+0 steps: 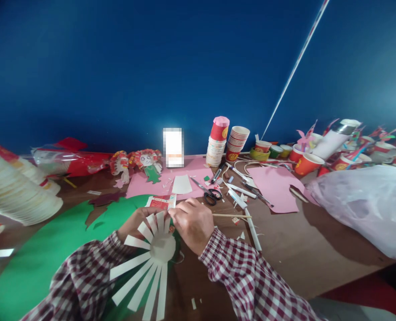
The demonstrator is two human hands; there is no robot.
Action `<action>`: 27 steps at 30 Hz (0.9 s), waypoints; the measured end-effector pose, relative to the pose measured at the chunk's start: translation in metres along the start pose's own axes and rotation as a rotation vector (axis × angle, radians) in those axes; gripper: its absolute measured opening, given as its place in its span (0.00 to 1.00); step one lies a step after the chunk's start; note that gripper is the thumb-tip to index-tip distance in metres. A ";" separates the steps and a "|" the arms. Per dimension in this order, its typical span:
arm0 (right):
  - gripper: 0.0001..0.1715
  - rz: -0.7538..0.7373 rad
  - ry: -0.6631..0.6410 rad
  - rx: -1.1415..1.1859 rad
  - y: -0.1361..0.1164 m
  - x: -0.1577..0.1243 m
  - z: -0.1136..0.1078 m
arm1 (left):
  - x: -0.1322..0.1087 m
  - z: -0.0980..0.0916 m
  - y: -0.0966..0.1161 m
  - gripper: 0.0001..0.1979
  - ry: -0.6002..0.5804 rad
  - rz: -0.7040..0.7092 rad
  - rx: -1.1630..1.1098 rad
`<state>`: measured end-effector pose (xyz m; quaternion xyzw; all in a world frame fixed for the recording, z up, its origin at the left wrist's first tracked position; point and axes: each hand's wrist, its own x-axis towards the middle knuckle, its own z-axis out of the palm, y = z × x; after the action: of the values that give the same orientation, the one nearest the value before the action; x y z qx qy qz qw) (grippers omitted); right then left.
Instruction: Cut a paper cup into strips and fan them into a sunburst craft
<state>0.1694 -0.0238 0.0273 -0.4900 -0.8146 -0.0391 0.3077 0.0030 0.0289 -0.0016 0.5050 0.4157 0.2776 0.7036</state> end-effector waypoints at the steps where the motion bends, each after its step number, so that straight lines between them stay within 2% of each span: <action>1: 0.11 0.007 -0.002 0.000 0.000 0.000 0.000 | 0.000 0.000 0.000 0.15 0.016 -0.011 -0.005; 7: 0.12 0.062 -0.008 0.012 -0.002 0.001 0.002 | -0.003 0.001 0.004 0.15 0.077 0.056 0.054; 16: 0.11 0.086 -0.068 0.022 -0.001 0.000 0.002 | -0.006 0.002 0.009 0.11 0.064 0.094 0.134; 27: 0.10 0.040 -0.065 0.035 0.001 -0.001 0.002 | 0.000 -0.002 0.004 0.12 0.013 0.066 0.083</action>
<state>0.1695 -0.0231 0.0251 -0.5019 -0.8148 -0.0027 0.2902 0.0010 0.0309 0.0018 0.5452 0.4147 0.2865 0.6699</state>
